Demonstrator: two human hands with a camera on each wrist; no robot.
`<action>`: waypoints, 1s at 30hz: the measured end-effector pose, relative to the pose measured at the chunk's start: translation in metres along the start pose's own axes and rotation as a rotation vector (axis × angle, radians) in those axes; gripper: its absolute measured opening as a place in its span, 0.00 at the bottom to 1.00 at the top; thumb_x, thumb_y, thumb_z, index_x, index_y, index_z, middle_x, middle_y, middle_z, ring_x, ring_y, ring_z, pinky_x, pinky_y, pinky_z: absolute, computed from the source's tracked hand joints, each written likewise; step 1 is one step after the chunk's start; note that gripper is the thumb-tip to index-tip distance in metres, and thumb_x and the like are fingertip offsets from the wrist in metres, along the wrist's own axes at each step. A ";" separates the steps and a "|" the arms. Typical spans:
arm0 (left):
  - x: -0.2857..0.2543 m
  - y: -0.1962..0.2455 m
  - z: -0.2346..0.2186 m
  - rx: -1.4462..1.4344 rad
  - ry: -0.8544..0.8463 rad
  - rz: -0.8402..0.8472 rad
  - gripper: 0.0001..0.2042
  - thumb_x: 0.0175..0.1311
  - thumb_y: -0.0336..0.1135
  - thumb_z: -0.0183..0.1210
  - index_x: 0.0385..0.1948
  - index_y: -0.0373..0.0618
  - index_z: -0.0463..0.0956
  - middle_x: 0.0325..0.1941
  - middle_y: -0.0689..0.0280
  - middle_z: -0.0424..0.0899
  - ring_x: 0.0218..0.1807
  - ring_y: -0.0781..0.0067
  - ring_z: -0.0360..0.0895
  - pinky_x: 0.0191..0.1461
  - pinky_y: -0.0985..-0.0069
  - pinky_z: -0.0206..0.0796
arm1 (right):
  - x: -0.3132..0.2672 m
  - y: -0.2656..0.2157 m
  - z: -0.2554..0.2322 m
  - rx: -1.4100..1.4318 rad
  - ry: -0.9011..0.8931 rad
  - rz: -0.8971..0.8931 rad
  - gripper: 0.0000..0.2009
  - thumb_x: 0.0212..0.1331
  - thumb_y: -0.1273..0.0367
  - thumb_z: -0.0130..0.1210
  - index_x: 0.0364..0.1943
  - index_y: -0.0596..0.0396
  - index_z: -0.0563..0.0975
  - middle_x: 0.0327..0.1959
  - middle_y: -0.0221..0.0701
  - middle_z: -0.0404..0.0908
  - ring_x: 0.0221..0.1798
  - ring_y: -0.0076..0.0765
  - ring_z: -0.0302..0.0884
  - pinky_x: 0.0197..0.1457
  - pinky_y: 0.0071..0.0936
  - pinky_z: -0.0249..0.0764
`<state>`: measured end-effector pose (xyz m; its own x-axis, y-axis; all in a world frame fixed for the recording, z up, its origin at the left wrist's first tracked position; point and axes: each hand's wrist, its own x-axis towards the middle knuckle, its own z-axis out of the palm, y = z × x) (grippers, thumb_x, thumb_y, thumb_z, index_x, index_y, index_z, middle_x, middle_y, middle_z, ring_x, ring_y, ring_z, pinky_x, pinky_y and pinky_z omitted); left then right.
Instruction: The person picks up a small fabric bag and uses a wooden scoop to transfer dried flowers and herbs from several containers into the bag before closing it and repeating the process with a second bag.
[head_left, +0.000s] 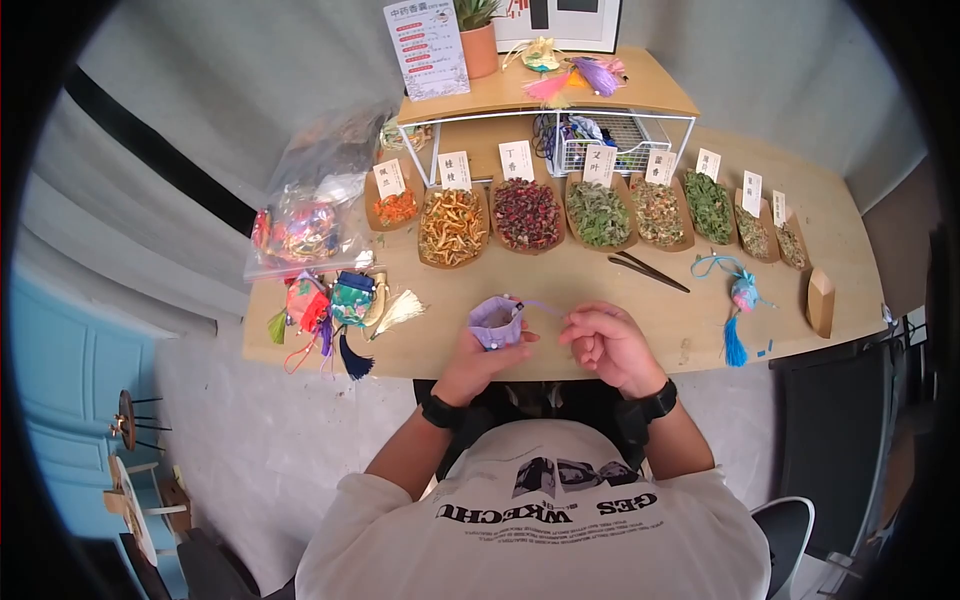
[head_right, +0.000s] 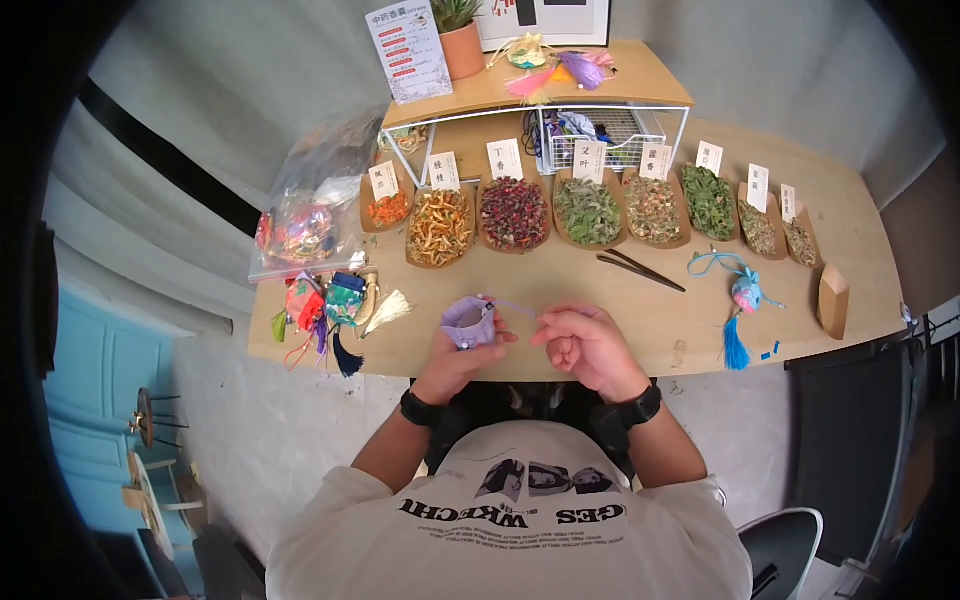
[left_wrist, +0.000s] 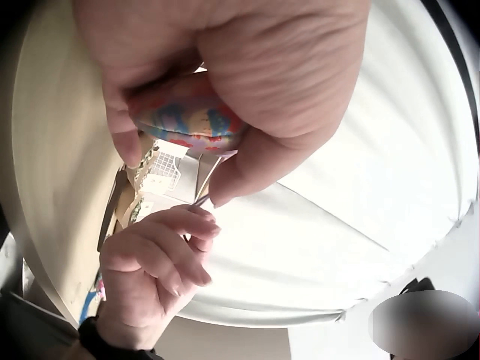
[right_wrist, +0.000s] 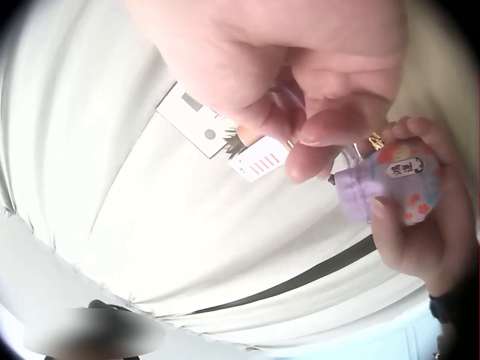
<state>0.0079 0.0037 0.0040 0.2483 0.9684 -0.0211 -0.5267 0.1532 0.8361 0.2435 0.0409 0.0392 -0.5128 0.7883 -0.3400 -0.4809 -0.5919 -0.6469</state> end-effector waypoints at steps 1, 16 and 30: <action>-0.001 0.002 0.000 0.097 0.013 0.019 0.32 0.52 0.17 0.66 0.62 0.41 0.67 0.54 0.64 0.78 0.56 0.69 0.78 0.61 0.63 0.74 | -0.001 -0.001 -0.002 -0.050 0.068 0.057 0.09 0.64 0.69 0.59 0.45 0.57 0.77 0.30 0.38 0.87 0.15 0.24 0.74 0.18 0.19 0.64; 0.003 0.005 -0.012 0.437 0.059 0.081 0.37 0.52 0.24 0.73 0.64 0.38 0.61 0.48 0.68 0.78 0.50 0.80 0.76 0.54 0.75 0.72 | -0.001 -0.068 -0.099 -1.911 0.873 -0.383 0.08 0.50 0.73 0.56 0.34 0.60 0.81 0.39 0.47 0.81 0.43 0.59 0.80 0.45 0.49 0.78; 0.037 0.025 -0.029 0.437 -0.129 -0.014 0.31 0.49 0.21 0.72 0.57 0.43 0.68 0.44 0.70 0.78 0.43 0.80 0.78 0.48 0.77 0.73 | -0.054 -0.124 -0.010 -1.150 0.369 -0.333 0.07 0.61 0.76 0.58 0.42 0.58 0.79 0.24 0.26 0.80 0.23 0.15 0.74 0.25 0.16 0.69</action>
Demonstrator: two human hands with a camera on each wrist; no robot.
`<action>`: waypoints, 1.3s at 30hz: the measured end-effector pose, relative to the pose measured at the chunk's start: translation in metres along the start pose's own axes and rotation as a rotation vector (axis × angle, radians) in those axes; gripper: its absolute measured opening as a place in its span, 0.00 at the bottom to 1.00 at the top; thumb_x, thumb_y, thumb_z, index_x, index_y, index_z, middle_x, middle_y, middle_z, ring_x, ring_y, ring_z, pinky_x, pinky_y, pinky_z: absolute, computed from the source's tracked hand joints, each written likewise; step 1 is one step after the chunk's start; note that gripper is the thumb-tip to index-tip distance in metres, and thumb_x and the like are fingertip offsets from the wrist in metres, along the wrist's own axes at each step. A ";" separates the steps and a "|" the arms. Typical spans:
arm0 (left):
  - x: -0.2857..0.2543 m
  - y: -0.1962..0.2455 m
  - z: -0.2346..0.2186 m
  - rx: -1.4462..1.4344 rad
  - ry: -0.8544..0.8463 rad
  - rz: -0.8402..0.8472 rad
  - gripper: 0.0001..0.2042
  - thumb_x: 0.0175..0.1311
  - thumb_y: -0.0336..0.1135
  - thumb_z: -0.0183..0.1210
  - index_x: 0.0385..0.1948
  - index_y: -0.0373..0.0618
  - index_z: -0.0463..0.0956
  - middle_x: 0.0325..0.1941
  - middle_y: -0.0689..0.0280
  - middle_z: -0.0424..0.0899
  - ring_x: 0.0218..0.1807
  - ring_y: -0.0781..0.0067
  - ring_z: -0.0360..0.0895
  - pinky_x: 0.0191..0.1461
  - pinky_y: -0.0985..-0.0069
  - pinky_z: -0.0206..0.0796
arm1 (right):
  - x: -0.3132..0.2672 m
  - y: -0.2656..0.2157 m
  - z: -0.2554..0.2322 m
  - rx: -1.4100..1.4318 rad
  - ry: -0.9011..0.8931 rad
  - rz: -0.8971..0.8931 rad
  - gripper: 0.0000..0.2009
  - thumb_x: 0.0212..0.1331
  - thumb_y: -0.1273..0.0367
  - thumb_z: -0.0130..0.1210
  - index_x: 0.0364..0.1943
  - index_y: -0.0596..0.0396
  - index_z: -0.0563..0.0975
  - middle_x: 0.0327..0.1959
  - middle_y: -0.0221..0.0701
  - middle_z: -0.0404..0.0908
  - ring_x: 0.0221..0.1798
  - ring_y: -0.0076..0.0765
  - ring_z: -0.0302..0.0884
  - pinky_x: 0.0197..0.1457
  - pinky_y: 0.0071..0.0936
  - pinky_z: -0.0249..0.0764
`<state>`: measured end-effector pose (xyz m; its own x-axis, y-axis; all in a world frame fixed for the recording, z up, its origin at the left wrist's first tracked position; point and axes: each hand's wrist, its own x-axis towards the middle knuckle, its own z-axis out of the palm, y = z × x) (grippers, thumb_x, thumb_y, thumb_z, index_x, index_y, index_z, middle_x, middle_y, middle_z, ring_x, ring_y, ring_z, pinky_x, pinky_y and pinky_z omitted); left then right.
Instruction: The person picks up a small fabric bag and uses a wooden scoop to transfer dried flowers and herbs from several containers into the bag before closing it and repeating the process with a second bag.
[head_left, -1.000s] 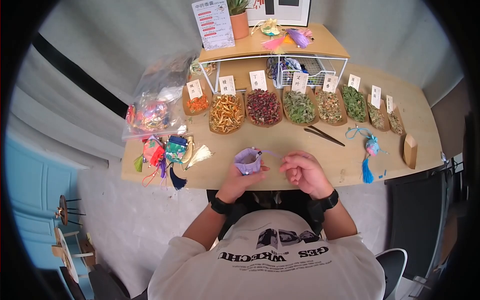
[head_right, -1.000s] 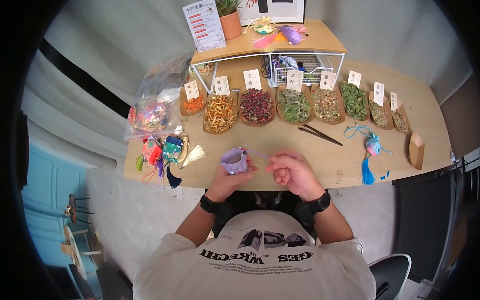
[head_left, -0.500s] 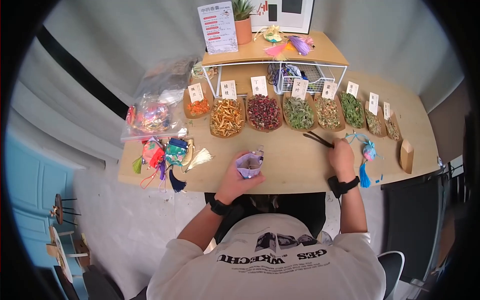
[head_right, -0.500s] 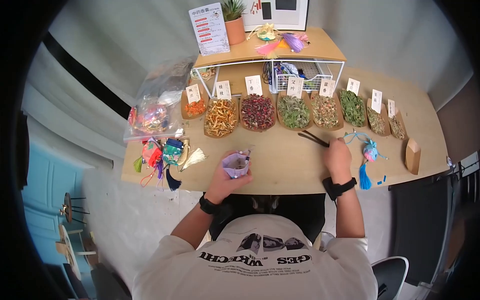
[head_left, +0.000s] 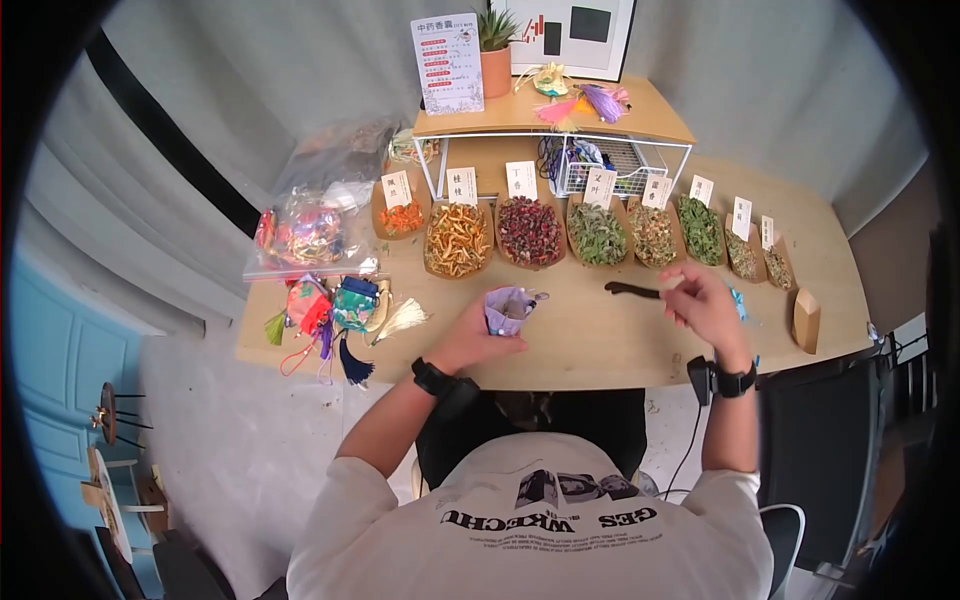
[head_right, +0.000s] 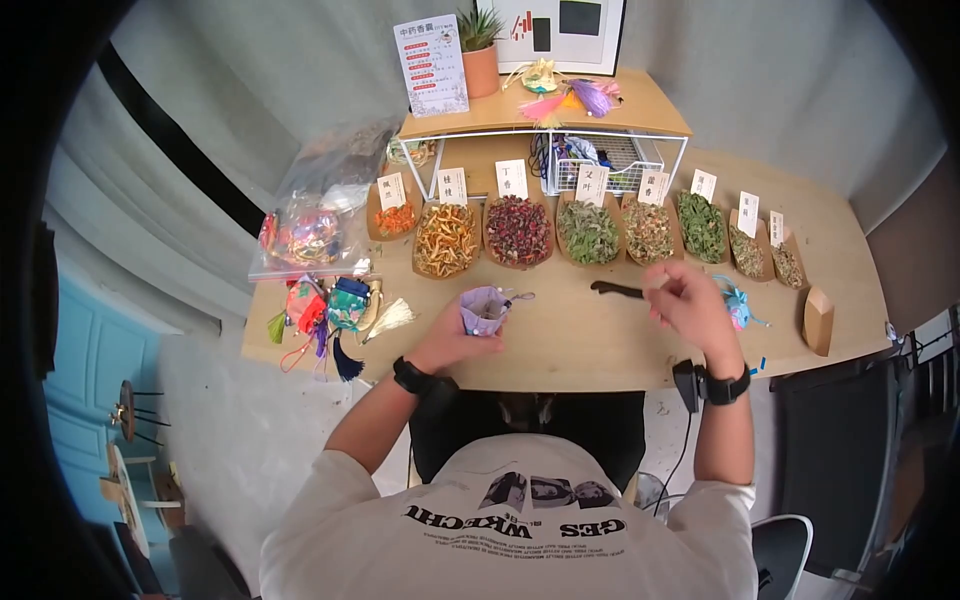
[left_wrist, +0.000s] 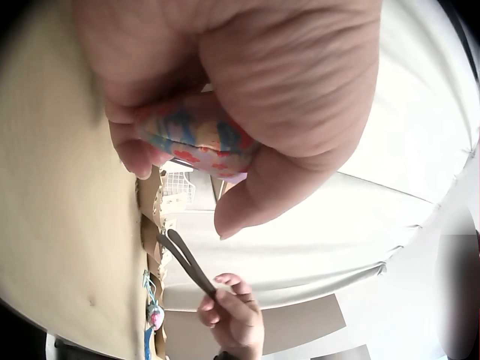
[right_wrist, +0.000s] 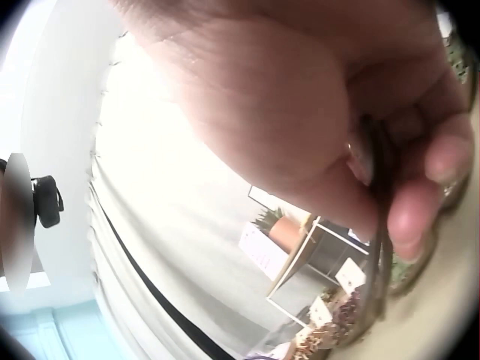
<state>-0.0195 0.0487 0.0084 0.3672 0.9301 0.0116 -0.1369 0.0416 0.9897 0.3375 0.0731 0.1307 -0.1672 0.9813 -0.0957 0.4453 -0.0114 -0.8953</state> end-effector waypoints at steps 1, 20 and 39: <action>0.003 0.001 -0.002 0.052 -0.031 0.015 0.31 0.49 0.21 0.72 0.57 0.43 0.68 0.44 0.70 0.78 0.43 0.80 0.78 0.48 0.77 0.73 | 0.009 -0.005 0.000 0.030 0.011 -0.088 0.06 0.60 0.76 0.59 0.40 0.59 0.80 0.24 0.26 0.80 0.22 0.16 0.74 0.24 0.16 0.68; 0.088 -0.010 -0.011 0.003 -0.477 -0.047 0.34 0.49 0.21 0.74 0.60 0.47 0.66 0.48 0.69 0.80 0.42 0.78 0.79 0.47 0.77 0.73 | 0.180 0.010 0.096 1.018 0.188 -0.184 0.09 0.73 0.65 0.53 0.42 0.58 0.70 0.32 0.36 0.82 0.26 0.27 0.81 0.26 0.21 0.81; 0.086 -0.027 -0.003 -0.142 -0.477 -0.020 0.38 0.53 0.20 0.72 0.65 0.48 0.59 0.54 0.66 0.77 0.46 0.76 0.80 0.49 0.73 0.74 | 0.173 0.047 0.123 0.309 0.145 -0.354 0.11 0.59 0.79 0.64 0.44 0.60 0.76 0.37 0.29 0.81 0.35 0.19 0.81 0.37 0.19 0.78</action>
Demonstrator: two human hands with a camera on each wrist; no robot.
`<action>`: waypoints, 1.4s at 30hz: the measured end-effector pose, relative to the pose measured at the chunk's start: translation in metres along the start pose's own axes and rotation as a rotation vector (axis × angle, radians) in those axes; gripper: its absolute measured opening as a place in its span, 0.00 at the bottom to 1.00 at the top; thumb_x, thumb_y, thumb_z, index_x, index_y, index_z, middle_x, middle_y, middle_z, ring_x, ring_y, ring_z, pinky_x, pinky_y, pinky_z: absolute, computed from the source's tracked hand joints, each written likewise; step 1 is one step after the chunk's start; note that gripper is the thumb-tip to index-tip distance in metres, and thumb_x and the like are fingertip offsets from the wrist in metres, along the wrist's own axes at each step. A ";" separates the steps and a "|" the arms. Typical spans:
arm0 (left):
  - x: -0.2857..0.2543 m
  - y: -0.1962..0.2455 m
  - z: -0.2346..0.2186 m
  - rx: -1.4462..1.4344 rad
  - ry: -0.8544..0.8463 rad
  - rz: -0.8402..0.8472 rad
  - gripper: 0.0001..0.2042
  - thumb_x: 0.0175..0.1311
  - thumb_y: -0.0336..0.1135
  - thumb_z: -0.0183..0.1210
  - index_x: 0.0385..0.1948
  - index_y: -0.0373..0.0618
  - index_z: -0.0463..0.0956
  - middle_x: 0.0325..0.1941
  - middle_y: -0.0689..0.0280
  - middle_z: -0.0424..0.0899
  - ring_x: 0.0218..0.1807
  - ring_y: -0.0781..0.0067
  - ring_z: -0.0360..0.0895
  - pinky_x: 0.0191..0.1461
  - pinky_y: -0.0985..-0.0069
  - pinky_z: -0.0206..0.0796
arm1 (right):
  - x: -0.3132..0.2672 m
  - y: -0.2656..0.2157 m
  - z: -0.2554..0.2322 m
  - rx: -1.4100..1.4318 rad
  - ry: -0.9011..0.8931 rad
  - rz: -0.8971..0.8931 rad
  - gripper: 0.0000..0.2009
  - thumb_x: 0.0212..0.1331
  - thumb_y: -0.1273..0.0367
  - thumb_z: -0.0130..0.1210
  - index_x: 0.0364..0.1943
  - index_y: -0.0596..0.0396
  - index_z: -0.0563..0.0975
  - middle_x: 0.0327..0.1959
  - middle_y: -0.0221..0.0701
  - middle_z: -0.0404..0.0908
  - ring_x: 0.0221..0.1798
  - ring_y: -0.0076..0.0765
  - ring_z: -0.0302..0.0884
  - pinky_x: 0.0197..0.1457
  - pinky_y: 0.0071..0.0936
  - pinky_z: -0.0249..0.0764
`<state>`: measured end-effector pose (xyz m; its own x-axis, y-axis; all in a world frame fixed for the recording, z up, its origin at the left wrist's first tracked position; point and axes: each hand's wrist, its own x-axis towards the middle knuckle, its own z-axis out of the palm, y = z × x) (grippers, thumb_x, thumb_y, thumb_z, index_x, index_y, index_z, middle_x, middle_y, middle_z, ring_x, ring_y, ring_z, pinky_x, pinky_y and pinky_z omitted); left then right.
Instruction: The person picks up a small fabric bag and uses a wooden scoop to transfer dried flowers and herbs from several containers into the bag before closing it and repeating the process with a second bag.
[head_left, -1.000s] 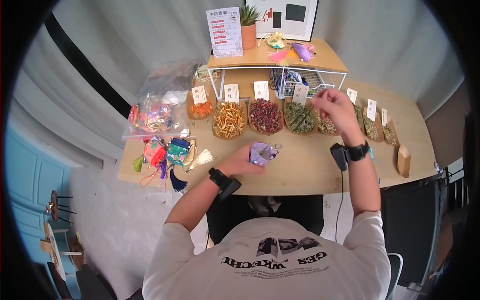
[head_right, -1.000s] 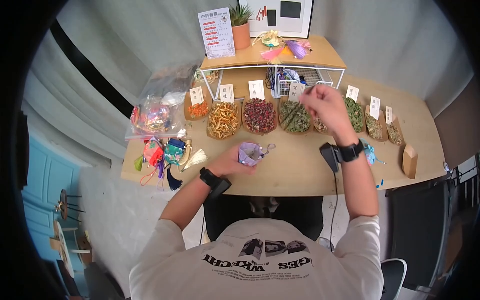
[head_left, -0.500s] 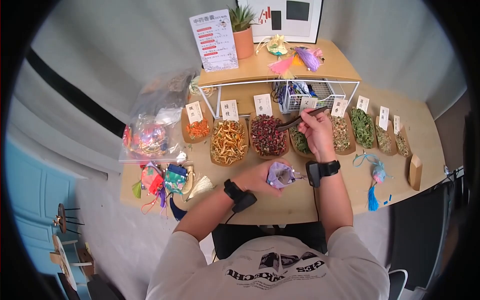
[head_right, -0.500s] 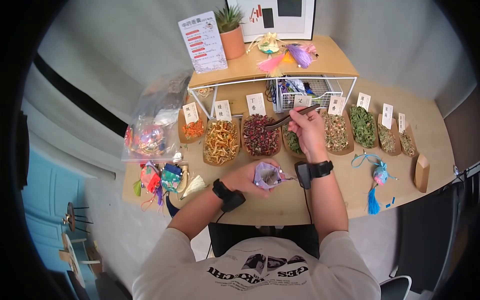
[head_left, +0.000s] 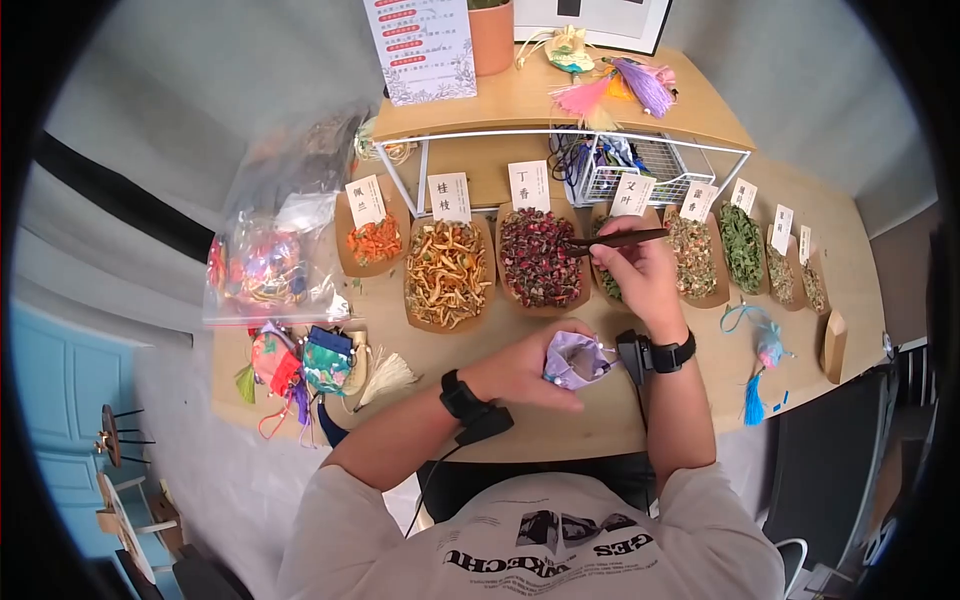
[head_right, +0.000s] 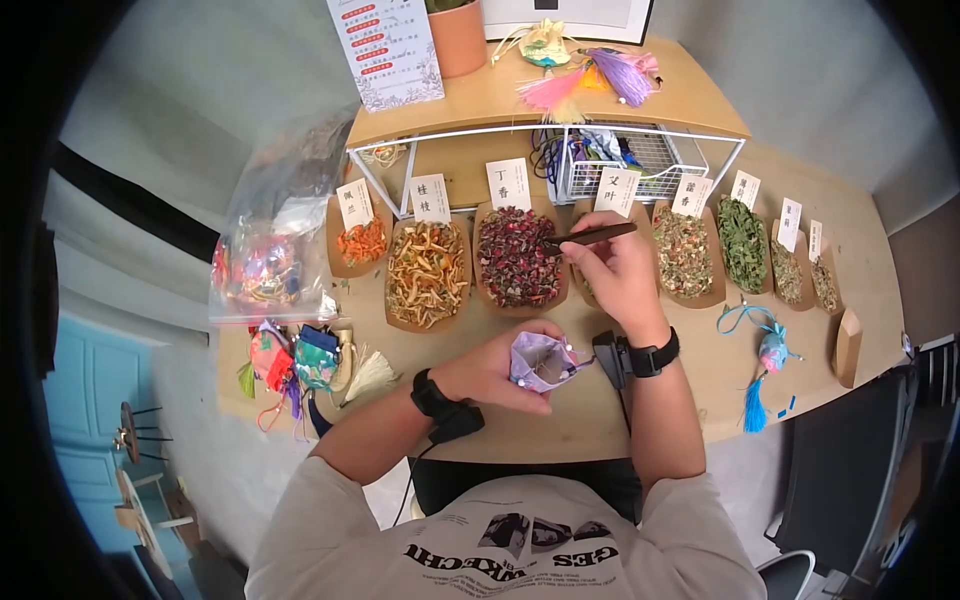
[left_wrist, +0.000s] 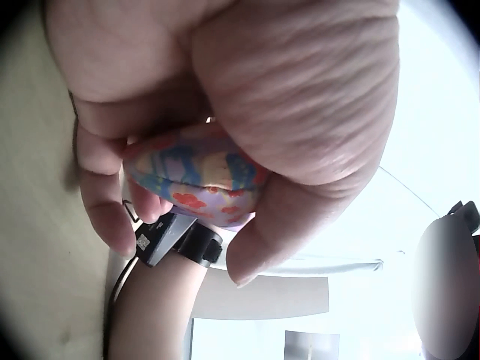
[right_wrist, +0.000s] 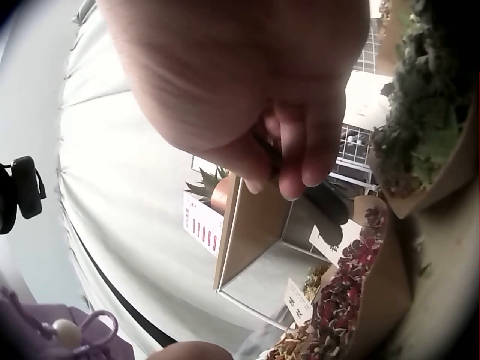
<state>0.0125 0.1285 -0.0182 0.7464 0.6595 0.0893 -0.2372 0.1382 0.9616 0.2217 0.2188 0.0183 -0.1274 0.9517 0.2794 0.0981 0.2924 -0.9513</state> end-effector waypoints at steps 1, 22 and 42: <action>0.000 0.003 0.000 0.005 -0.008 -0.001 0.38 0.53 0.20 0.72 0.65 0.48 0.59 0.53 0.66 0.77 0.45 0.76 0.80 0.48 0.73 0.75 | 0.000 0.000 0.001 -0.063 -0.039 -0.007 0.12 0.58 0.77 0.65 0.44 0.60 0.77 0.37 0.28 0.82 0.35 0.19 0.81 0.38 0.19 0.77; 0.001 0.007 -0.004 -0.262 0.039 -0.123 0.33 0.57 0.20 0.66 0.65 0.46 0.62 0.57 0.59 0.78 0.56 0.65 0.79 0.51 0.64 0.78 | 0.003 -0.003 -0.004 0.117 0.024 0.006 0.07 0.60 0.80 0.62 0.40 0.61 0.77 0.33 0.33 0.84 0.33 0.25 0.83 0.36 0.22 0.79; 0.001 0.009 -0.005 -0.285 0.029 -0.115 0.34 0.56 0.18 0.66 0.66 0.45 0.63 0.58 0.58 0.79 0.58 0.63 0.79 0.54 0.63 0.78 | -0.001 -0.001 0.015 -0.113 0.024 -0.023 0.10 0.56 0.78 0.67 0.41 0.57 0.82 0.32 0.23 0.83 0.32 0.14 0.77 0.35 0.16 0.73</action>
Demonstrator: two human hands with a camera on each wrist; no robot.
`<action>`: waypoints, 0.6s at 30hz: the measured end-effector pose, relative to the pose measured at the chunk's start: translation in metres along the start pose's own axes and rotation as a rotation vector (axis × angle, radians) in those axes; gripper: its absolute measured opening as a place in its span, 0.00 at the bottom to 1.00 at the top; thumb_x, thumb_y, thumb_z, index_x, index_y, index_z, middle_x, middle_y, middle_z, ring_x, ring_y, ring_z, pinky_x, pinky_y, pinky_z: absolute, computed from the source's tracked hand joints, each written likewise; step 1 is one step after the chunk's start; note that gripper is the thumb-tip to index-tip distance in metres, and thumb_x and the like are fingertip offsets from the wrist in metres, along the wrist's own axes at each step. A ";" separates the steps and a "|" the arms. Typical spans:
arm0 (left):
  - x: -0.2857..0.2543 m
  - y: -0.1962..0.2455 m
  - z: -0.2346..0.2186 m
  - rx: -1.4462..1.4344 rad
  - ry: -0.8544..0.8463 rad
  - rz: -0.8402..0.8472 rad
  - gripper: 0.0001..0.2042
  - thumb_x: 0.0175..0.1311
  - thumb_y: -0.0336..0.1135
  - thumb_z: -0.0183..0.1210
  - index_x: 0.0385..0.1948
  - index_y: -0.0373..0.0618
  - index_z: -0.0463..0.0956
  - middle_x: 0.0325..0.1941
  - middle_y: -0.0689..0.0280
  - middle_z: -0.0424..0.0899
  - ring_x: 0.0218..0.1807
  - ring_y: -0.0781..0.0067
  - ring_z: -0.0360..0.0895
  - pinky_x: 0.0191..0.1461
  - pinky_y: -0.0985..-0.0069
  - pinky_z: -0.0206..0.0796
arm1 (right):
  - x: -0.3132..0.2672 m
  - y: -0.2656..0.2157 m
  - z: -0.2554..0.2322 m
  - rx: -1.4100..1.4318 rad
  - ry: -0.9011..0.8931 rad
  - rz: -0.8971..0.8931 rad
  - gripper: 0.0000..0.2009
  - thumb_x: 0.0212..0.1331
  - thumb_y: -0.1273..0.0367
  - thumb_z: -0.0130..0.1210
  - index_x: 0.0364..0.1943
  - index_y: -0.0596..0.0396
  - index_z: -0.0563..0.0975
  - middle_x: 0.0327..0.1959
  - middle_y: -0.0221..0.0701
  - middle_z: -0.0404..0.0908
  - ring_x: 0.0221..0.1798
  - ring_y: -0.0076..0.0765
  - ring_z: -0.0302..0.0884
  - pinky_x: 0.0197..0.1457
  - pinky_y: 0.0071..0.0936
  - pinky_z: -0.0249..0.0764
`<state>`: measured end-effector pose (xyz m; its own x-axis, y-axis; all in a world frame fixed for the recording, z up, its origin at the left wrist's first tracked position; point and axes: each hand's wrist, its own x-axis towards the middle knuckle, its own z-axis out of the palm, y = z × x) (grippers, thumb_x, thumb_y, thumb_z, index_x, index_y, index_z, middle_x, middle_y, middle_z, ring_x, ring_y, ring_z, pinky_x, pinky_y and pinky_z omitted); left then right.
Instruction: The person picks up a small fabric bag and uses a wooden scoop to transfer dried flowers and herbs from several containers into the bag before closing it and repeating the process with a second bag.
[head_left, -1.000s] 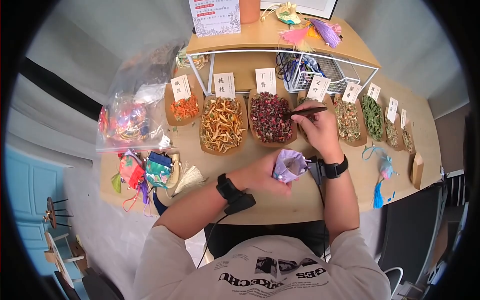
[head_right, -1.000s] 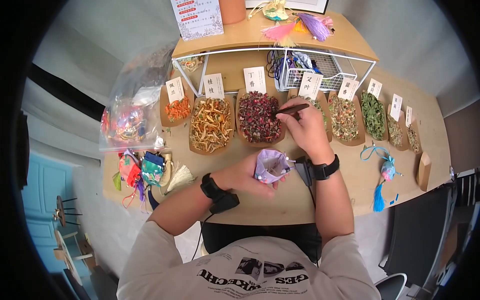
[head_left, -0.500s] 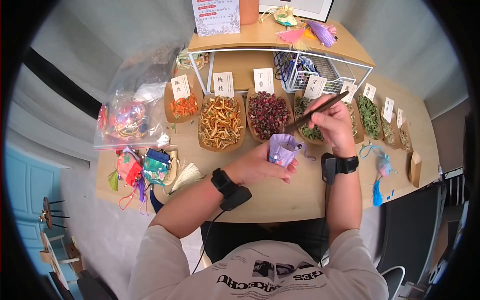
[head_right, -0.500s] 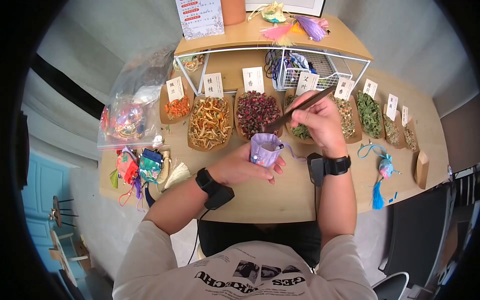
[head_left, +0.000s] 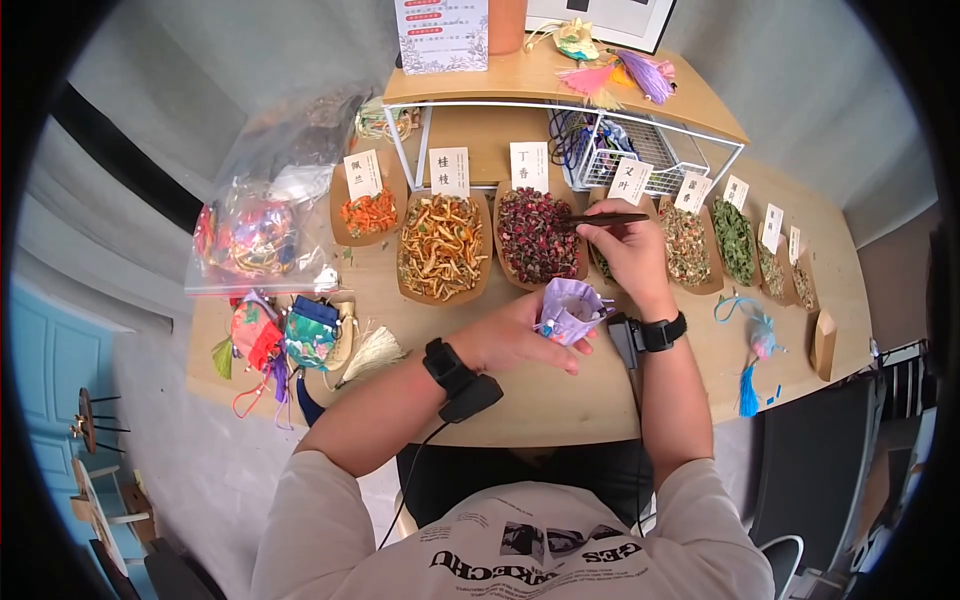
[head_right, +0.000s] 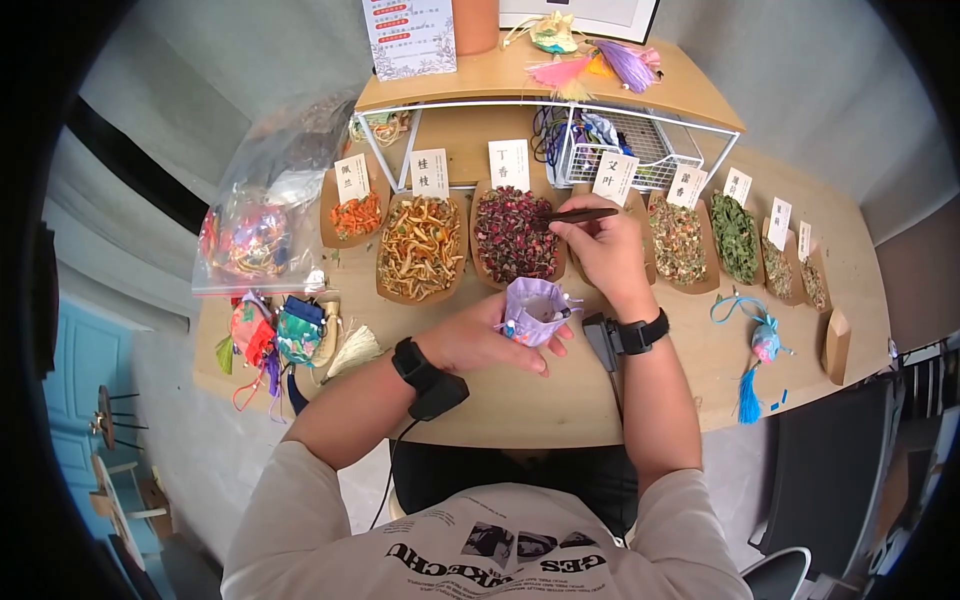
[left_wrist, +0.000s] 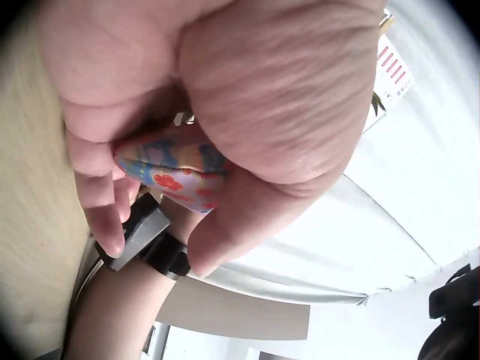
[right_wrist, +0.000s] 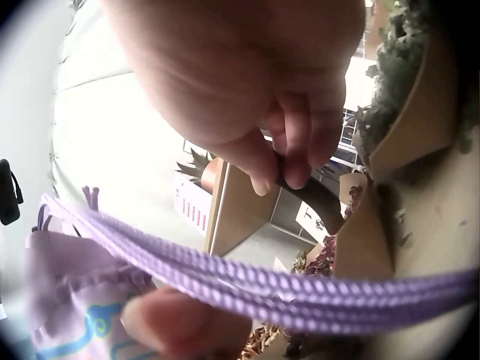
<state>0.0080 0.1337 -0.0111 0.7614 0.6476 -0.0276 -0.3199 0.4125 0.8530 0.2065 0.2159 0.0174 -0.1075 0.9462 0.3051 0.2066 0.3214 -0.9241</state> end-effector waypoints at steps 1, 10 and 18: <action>0.000 0.000 0.000 -0.024 0.000 0.001 0.34 0.56 0.18 0.66 0.66 0.45 0.63 0.58 0.58 0.79 0.58 0.63 0.79 0.53 0.64 0.78 | 0.000 0.002 0.001 -0.027 -0.003 0.005 0.09 0.55 0.78 0.68 0.40 0.58 0.82 0.32 0.23 0.84 0.32 0.14 0.77 0.35 0.17 0.73; 0.001 -0.005 -0.006 -0.147 -0.023 -0.011 0.32 0.59 0.22 0.65 0.65 0.47 0.62 0.58 0.57 0.78 0.57 0.62 0.79 0.50 0.61 0.78 | 0.002 0.008 -0.005 0.068 0.053 -0.022 0.07 0.56 0.78 0.66 0.38 0.60 0.81 0.30 0.28 0.84 0.30 0.18 0.79 0.34 0.18 0.74; -0.001 0.002 -0.003 -0.217 0.028 -0.007 0.28 0.63 0.26 0.63 0.64 0.47 0.64 0.58 0.56 0.79 0.57 0.60 0.79 0.52 0.57 0.77 | 0.001 -0.015 -0.039 0.731 -0.247 0.100 0.08 0.57 0.81 0.61 0.40 0.60 0.80 0.33 0.37 0.85 0.31 0.28 0.81 0.36 0.23 0.77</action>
<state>0.0053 0.1358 -0.0114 0.7491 0.6606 -0.0504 -0.4308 0.5435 0.7205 0.2410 0.2138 0.0401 -0.3533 0.9065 0.2310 -0.4576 0.0479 -0.8879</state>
